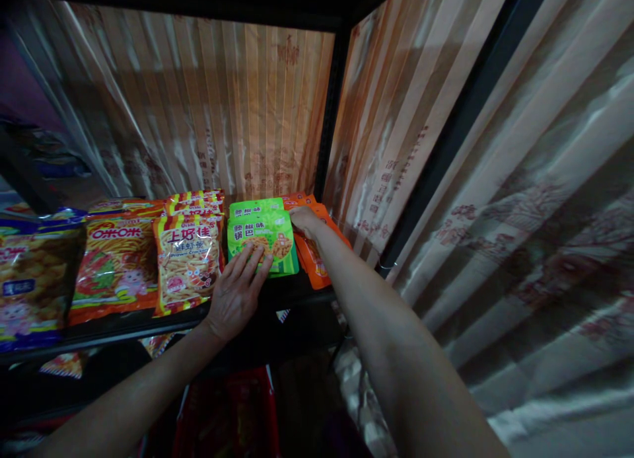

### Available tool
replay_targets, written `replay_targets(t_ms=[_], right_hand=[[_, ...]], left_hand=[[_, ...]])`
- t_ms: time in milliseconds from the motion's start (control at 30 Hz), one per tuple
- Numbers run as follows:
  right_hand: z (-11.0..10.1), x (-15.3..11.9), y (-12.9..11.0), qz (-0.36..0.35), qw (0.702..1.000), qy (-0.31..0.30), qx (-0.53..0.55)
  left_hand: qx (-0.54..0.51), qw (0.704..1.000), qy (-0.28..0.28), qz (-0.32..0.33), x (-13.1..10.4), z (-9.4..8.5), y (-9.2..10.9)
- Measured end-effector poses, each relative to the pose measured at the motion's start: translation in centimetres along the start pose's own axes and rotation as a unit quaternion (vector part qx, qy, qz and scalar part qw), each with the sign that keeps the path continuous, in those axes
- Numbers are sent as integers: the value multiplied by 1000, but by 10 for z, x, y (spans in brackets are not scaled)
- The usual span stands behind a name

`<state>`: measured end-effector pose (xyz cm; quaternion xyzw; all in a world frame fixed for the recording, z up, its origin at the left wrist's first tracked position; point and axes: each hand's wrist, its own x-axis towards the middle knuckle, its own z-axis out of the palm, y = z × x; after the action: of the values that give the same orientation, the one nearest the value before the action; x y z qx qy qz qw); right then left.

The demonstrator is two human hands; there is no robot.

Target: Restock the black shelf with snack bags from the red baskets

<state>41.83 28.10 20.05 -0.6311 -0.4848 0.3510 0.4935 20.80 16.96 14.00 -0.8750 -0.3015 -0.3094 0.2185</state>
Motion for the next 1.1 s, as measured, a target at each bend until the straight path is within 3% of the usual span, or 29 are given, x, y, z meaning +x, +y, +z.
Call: replay_targets(t_ms=[233,367,500,633,733,833,967,1100], right_hand=[[-14,-5,-6,6,995,100,5],[-24,-25,-12,-127,974,177,-61],[-13,-85,-19,-258,946,192,-48],[13,-171,-6,-266,948,176,2],[28,-215,18,-261,954,148,-12],[34,-222,36,-294,936,144,-129],[33,-199,33,-315,899,163,-257],[43,-204,27,-332,899,137,-249]], left_hand=[[-25,1000,16,0,-6,-3,4],[-51,997,45,21,-18,-17,12],[-95,992,51,65,-43,-37,30],[-140,987,13,73,-88,-51,52],[-162,985,-41,50,-135,-51,66],[-162,982,-95,0,-182,-50,75],[-228,953,-196,-38,-232,-61,80],[-268,892,-306,-198,-276,-75,85]])
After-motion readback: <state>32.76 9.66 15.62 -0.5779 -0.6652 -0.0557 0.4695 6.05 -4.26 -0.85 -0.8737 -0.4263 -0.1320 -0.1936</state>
